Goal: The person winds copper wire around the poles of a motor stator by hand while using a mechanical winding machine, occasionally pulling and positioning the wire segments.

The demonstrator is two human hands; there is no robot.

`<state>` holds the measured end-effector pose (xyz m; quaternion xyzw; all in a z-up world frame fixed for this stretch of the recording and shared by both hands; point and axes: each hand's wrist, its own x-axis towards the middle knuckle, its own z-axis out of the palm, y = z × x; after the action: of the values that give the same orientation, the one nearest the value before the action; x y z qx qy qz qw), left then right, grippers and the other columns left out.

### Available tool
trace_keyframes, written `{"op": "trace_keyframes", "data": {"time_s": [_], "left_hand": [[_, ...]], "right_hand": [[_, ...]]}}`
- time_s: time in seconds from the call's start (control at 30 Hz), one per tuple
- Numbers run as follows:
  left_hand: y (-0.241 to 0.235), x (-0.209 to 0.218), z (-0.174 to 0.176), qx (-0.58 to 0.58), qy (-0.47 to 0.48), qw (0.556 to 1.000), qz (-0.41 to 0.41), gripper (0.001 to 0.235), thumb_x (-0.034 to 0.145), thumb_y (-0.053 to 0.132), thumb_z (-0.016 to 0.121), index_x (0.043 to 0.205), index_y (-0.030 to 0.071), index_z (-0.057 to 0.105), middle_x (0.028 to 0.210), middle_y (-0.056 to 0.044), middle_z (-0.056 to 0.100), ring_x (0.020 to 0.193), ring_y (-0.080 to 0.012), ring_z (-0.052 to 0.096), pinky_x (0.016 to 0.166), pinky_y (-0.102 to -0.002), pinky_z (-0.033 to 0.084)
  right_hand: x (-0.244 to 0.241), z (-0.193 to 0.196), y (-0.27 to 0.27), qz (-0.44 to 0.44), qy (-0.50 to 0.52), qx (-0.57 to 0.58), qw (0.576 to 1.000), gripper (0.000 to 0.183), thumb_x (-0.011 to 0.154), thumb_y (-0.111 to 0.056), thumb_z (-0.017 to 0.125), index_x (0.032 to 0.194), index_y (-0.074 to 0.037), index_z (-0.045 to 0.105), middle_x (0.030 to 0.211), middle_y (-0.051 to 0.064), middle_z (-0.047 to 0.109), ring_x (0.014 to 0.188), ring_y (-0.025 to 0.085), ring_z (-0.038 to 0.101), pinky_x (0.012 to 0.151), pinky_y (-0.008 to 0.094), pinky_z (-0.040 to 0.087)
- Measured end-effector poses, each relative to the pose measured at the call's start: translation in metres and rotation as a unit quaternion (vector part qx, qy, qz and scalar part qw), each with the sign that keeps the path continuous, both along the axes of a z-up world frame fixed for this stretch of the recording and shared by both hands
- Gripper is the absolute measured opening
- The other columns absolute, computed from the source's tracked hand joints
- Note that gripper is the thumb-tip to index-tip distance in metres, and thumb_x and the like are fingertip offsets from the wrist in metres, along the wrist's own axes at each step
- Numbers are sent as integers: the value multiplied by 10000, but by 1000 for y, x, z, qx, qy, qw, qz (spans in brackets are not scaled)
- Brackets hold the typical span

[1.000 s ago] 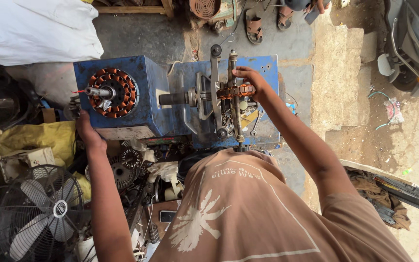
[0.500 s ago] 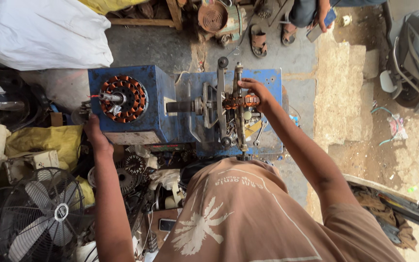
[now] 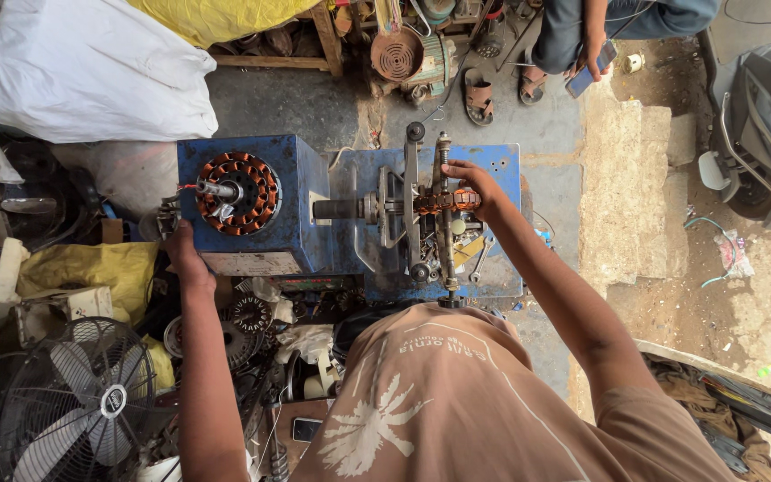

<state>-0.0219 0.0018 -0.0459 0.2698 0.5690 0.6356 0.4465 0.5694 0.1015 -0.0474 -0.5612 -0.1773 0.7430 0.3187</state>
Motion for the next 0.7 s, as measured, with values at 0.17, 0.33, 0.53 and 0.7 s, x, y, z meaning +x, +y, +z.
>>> {"op": "trace_keyframes", "data": {"time_s": [0.17,0.33,0.53,0.7], "left_hand": [[2,11,14,30,20,999,15,412,994,314,671,1310,70,569,1269,-23,632,1161,-145,604,1028,-342,488],[2,19,31,14,21,1000,-9,412,1016,333,654,1304,42,606,1247,-37,640,1147,-157,604,1019,-360,484],[1,19,32,1,16,1000,-12,376,1028,350,641,1248,45,629,1200,-38,643,1115,-156,609,990,-362,494],[1,17,29,-5,17,1000,-6,340,1016,353,645,1186,58,643,1145,-25,649,1071,-143,618,955,-347,503]], "right_hand": [[-1,2,0,1,0,-2,1000,750,796,-341,825,1436,-82,531,1162,179,612,853,247,701,733,370,632],[1,-3,0,-1,-5,1,1000,717,810,-337,820,1420,-65,561,1127,172,619,836,236,694,724,363,635],[2,-5,0,-1,2,14,1000,709,814,-333,825,1412,-52,567,1093,161,639,802,225,692,699,348,626],[1,-2,1,3,-8,7,1000,710,814,-339,820,1418,-68,561,1117,169,625,810,228,691,699,355,629]]}}
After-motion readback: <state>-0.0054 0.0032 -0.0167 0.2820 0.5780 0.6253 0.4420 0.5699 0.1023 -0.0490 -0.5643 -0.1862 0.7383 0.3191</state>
